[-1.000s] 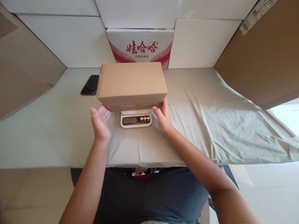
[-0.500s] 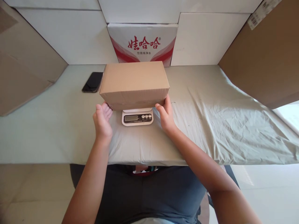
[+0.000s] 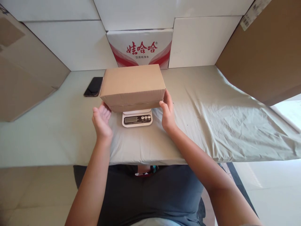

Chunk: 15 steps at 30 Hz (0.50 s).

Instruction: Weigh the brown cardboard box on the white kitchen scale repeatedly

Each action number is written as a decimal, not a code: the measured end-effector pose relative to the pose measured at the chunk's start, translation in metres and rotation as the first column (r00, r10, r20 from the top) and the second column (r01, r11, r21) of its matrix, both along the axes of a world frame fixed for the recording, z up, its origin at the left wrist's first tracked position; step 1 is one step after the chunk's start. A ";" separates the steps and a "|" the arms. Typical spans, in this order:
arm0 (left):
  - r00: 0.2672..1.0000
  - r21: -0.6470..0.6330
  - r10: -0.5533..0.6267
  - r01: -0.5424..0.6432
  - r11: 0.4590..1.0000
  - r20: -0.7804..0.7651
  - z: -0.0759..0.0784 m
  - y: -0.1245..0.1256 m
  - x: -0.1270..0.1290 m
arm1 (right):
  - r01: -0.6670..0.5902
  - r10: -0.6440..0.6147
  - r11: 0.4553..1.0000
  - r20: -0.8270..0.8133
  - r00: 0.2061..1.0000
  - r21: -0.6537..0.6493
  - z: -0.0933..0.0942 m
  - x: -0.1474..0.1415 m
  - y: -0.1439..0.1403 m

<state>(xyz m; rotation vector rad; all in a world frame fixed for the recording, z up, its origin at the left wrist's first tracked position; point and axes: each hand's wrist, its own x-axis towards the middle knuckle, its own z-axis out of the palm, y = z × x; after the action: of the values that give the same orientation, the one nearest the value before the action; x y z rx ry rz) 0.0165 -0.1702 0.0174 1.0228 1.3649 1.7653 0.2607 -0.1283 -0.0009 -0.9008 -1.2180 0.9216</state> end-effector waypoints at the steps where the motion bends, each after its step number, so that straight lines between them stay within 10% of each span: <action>1: 1.000 0.002 -0.004 0.004 1.000 -0.001 0.000 0.000 0.000 | -0.009 0.009 1.000 -0.001 1.000 0.007 0.000 -0.001 0.000; 15: 0.999 -0.013 -0.008 0.008 1.000 0.035 -0.001 0.001 0.003 | -0.056 0.056 0.998 -0.040 0.998 0.000 0.015 -0.011 -0.011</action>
<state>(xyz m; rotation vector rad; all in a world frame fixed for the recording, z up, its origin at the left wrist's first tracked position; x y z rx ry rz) 0.0198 -0.1697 0.0161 0.9847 1.3477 1.7578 0.2494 -0.1397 0.0137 -0.8492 -1.2134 0.9808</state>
